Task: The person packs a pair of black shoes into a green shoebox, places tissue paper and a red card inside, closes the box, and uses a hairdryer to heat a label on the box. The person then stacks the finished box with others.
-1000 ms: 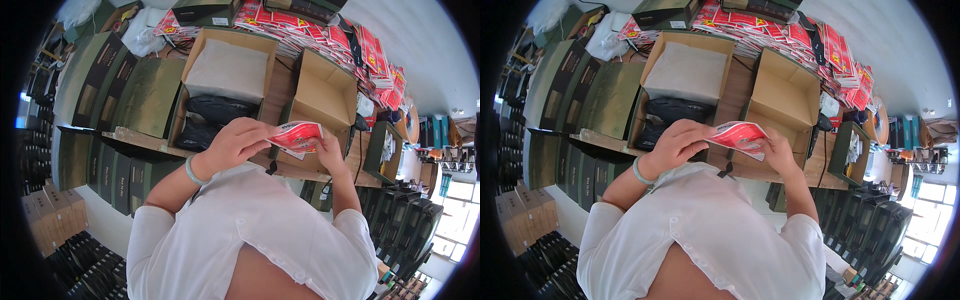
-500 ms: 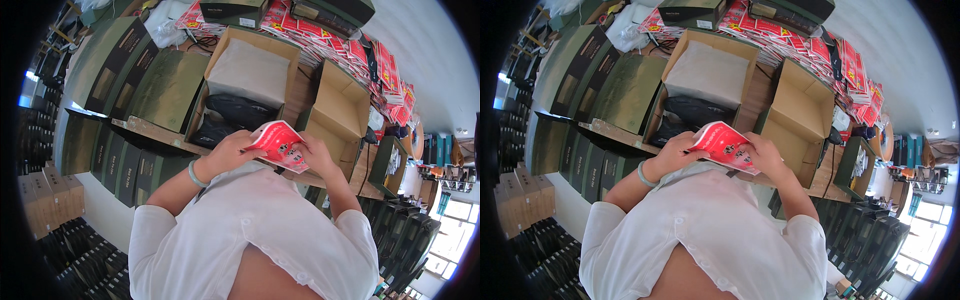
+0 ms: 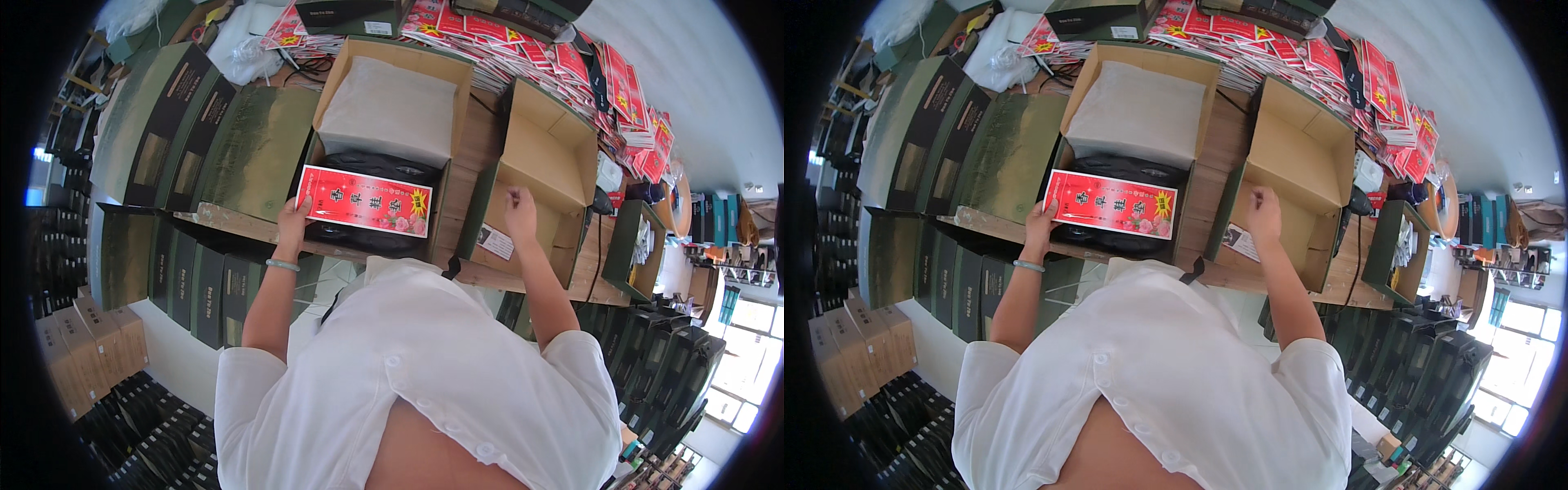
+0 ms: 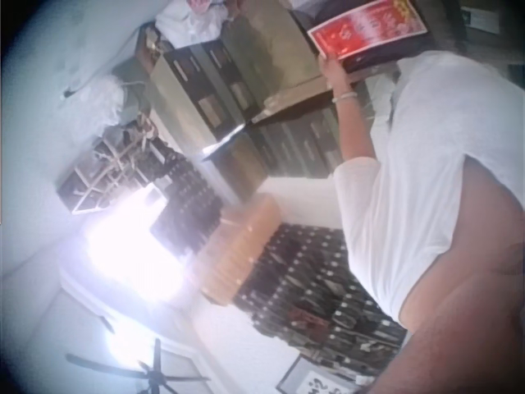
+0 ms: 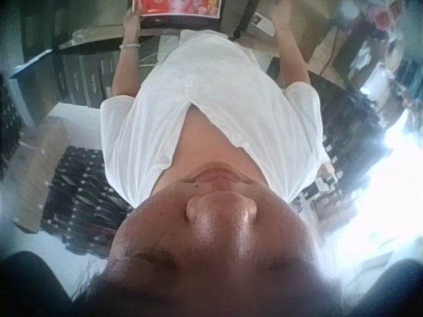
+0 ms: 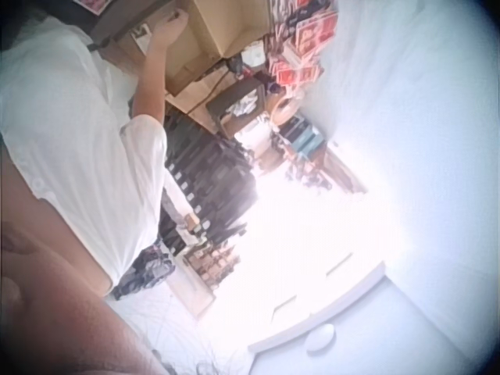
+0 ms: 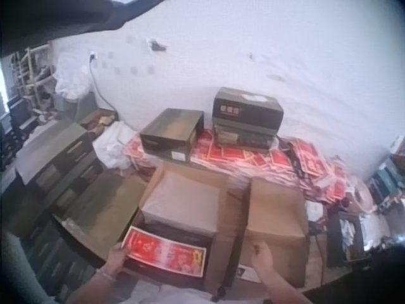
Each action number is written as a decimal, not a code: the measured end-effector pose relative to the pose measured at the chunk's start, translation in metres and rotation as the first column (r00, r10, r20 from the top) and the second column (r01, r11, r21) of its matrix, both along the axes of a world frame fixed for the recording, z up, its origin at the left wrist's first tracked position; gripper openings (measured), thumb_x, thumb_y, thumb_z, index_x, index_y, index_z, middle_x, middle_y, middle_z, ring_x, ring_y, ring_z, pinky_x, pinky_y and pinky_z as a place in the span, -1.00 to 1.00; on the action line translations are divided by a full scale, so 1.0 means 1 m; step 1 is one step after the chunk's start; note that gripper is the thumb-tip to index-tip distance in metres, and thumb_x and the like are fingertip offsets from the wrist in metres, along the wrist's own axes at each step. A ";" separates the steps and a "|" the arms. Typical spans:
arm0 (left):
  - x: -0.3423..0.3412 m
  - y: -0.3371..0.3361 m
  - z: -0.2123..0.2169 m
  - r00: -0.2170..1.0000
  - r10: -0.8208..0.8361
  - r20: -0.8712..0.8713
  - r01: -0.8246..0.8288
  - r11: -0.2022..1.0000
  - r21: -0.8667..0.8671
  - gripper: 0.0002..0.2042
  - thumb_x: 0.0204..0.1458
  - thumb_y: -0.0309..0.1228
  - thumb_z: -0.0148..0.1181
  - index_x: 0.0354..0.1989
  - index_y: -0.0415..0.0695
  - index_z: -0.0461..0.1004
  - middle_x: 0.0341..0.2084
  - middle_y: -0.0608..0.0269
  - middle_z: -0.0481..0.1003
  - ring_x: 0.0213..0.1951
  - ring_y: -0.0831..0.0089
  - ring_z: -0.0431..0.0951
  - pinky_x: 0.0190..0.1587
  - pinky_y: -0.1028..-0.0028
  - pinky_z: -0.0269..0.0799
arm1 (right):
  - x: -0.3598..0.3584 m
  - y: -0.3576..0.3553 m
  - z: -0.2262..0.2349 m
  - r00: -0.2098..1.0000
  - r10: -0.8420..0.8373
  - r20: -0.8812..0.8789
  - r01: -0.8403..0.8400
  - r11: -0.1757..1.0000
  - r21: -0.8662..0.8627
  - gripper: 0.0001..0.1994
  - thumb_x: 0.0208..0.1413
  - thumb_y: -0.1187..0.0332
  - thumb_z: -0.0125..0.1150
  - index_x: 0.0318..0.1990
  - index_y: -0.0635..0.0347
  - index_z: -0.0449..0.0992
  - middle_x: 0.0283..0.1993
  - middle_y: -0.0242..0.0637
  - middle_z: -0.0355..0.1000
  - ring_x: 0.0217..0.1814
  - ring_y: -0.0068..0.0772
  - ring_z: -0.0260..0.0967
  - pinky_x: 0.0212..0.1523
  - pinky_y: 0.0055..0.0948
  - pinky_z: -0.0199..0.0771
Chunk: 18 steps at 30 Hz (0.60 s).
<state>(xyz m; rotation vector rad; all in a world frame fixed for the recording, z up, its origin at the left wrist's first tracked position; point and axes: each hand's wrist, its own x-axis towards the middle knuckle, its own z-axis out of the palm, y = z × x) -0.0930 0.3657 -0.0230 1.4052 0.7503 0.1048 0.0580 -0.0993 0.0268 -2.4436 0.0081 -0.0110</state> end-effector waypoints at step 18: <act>0.004 -0.112 0.020 0.848 -0.437 -0.298 0.346 0.032 0.938 -0.49 0.09 -0.12 0.16 0.26 0.20 0.32 0.30 -0.04 0.10 0.31 -0.04 0.06 0.29 -0.03 -0.06 | -0.050 -0.071 -0.121 0.809 0.010 -0.588 -0.444 0.667 -0.599 0.06 -0.51 0.09 0.67 0.25 -0.06 0.12 0.17 -0.19 0.27 0.30 -0.04 0.18 0.24 -0.02 0.18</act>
